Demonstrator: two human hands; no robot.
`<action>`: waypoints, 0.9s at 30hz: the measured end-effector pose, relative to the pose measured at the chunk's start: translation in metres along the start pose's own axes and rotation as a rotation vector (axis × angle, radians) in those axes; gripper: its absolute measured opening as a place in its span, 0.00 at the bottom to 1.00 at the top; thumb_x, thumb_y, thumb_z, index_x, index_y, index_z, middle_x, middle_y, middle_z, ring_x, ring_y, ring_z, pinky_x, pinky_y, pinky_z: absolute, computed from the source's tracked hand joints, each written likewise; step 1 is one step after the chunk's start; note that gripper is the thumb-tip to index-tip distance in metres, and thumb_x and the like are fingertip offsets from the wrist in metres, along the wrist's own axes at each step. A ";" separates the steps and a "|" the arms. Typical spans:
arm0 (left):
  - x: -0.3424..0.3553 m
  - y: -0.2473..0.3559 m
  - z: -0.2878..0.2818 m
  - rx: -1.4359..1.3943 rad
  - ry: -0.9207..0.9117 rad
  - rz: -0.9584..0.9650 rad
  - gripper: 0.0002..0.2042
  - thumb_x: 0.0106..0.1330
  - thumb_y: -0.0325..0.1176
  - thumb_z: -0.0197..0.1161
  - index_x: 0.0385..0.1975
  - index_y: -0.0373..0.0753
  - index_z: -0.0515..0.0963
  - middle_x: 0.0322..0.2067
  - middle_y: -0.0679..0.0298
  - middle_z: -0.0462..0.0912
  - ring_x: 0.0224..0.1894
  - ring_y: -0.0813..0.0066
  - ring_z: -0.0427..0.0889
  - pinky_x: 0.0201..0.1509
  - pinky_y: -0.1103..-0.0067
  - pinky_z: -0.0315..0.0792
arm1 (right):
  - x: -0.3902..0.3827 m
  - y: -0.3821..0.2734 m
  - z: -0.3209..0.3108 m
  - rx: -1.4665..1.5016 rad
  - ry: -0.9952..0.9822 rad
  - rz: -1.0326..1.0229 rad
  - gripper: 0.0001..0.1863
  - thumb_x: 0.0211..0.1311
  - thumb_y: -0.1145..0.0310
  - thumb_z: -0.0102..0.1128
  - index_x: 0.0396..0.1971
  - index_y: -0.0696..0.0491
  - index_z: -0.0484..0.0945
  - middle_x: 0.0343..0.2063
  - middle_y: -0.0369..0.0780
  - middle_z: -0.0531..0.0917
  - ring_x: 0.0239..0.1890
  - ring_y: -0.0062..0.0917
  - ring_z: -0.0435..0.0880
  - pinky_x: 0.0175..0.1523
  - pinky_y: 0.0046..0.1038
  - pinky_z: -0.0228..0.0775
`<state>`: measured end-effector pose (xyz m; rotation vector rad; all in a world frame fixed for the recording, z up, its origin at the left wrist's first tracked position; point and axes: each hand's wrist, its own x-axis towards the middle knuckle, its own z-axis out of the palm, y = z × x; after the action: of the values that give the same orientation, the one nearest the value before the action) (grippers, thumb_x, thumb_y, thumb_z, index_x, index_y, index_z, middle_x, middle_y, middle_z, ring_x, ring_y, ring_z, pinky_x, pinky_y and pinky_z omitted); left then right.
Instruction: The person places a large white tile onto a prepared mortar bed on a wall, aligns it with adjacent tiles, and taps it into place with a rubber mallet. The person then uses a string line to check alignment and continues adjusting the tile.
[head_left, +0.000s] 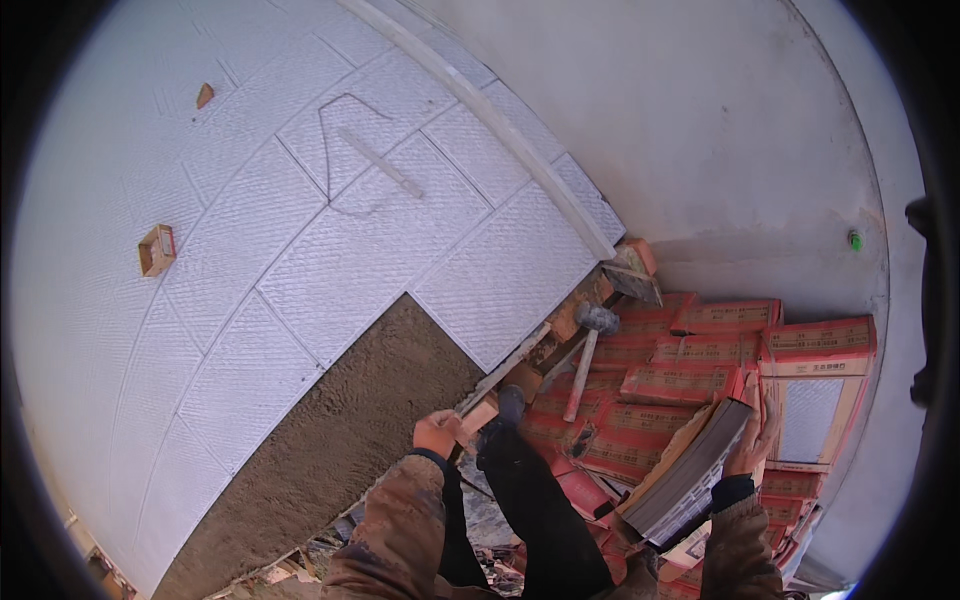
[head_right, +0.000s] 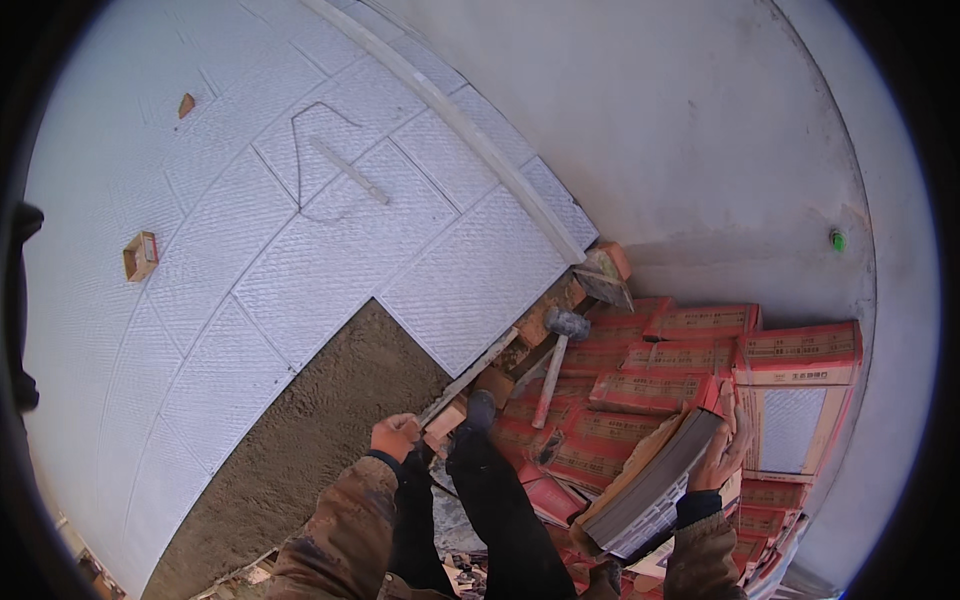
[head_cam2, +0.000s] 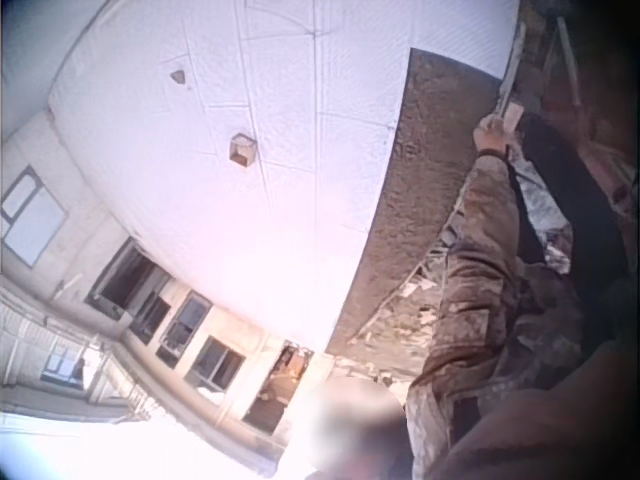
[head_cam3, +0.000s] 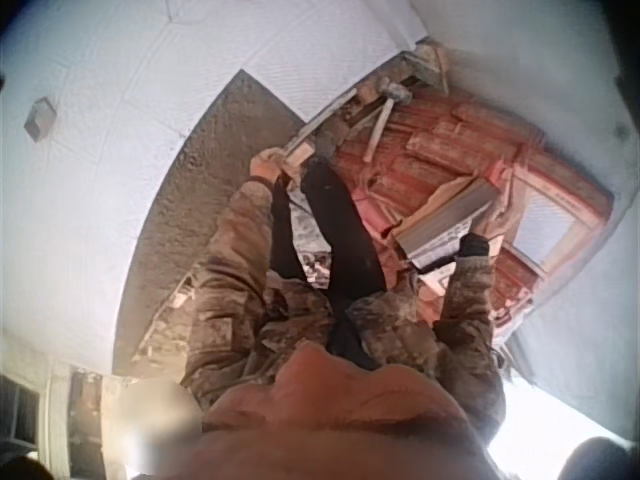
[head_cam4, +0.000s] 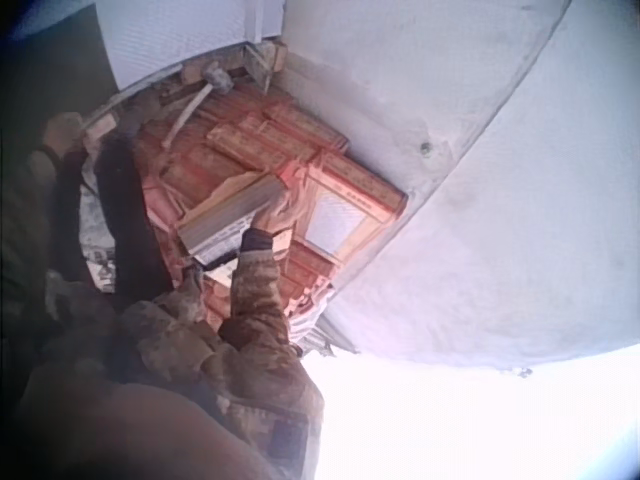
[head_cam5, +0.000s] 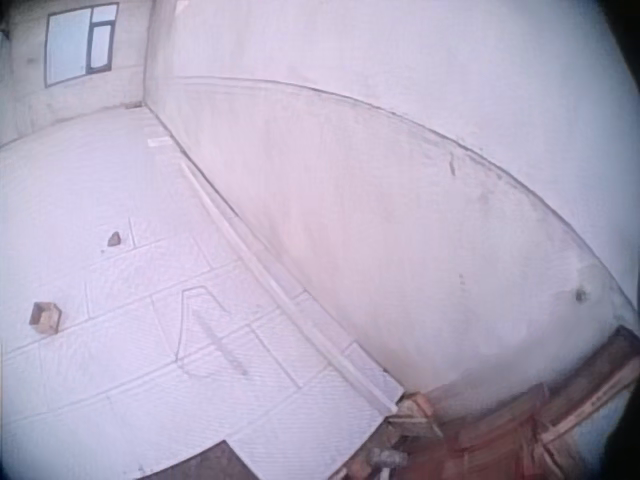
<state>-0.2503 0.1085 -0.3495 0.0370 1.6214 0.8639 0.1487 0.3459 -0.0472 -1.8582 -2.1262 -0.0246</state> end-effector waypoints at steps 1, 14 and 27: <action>0.012 -0.008 0.000 -0.034 -0.018 -0.025 0.11 0.68 0.36 0.63 0.40 0.34 0.83 0.28 0.69 0.81 0.25 0.83 0.75 0.25 0.80 0.68 | 0.009 -0.019 0.004 -0.028 -0.002 -0.047 0.21 0.74 0.63 0.46 0.59 0.60 0.71 0.57 0.49 0.73 0.56 0.38 0.75 0.62 0.37 0.65; 0.133 -0.031 0.028 -0.013 0.030 -0.050 0.27 0.65 0.39 0.67 0.58 0.25 0.73 0.39 0.57 0.86 0.33 0.77 0.81 0.35 0.76 0.76 | 0.002 -0.093 0.367 0.515 -0.651 0.203 0.16 0.66 0.63 0.57 0.42 0.61 0.83 0.39 0.52 0.85 0.43 0.45 0.84 0.50 0.37 0.74; 0.188 -0.037 0.060 -0.072 -0.030 -0.100 0.31 0.68 0.40 0.63 0.63 0.24 0.66 0.40 0.61 0.83 0.37 0.76 0.80 0.37 0.75 0.78 | -0.022 -0.030 0.485 0.555 -0.805 0.474 0.19 0.67 0.58 0.62 0.39 0.64 0.82 0.27 0.39 0.83 0.28 0.23 0.81 0.35 0.27 0.75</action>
<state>-0.2322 0.2018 -0.5267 -0.0800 1.5499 0.8401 0.0132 0.4260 -0.5074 -2.1198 -1.7105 1.4650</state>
